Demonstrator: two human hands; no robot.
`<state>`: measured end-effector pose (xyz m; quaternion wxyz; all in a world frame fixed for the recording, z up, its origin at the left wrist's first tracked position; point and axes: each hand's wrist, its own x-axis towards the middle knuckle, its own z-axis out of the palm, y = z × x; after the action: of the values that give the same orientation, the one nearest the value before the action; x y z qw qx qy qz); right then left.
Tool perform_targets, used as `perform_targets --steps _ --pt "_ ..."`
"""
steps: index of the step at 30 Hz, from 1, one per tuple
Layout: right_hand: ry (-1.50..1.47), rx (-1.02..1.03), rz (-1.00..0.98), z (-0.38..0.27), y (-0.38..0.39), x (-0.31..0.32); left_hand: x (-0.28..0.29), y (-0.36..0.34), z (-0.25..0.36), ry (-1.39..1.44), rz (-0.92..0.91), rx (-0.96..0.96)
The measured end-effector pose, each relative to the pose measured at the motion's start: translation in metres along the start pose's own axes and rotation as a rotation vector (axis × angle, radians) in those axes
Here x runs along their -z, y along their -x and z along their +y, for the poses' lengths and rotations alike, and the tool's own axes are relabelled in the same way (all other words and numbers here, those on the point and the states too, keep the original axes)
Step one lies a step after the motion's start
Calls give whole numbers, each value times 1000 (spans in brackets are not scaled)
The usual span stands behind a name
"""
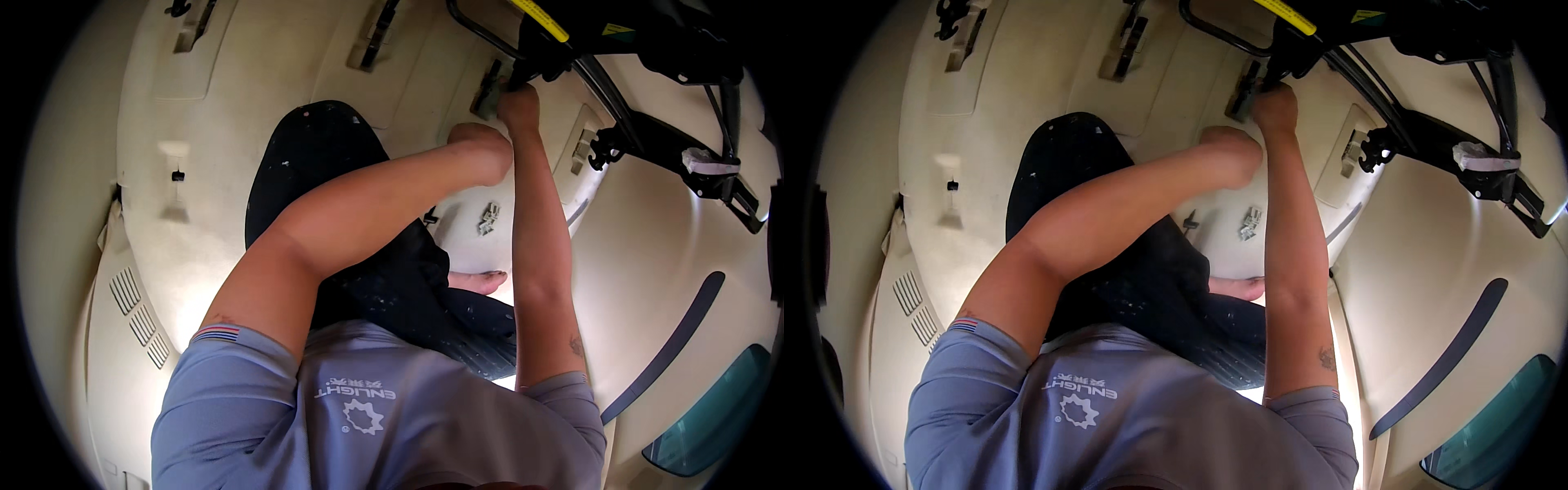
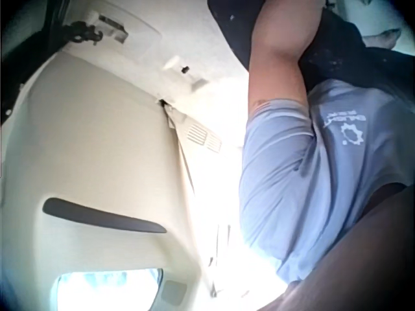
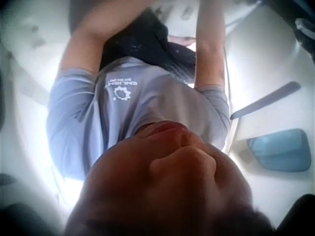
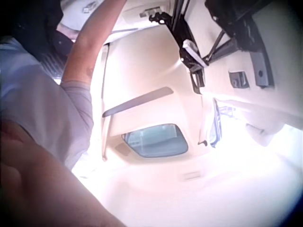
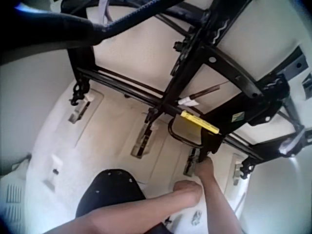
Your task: The person removes a plastic trim panel from the floor of a vehicle's trunk area. They use a pry tool to release clips and detach the panel from the floor.
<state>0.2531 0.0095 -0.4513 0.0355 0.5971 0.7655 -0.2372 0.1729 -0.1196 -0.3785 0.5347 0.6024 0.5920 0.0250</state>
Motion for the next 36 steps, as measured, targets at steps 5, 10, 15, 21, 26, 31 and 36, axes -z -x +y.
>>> perform_targets --steps 5,10,15,21,26,31,36 --pt "62 113 49 10 0 -2 -17 -14 -8 99 310 5" --pt "-430 20 54 34 12 0 -1 -45 -13 513 428 269" --pt "-891 -190 3 72 25 -4 -4 -65 -25 528 537 131" --pt "-971 -177 -66 75 55 -9 -6 -69 -29 454 520 35" --pt "-1149 -233 -38 83 72 -10 -22 -73 -22 390 591 -7" --pt "-1148 -208 -78 72 76 -1 -21 -73 -14 567 724 53" --pt "-975 -156 -136 89 76 -6 -8 -72 -24 728 550 68"
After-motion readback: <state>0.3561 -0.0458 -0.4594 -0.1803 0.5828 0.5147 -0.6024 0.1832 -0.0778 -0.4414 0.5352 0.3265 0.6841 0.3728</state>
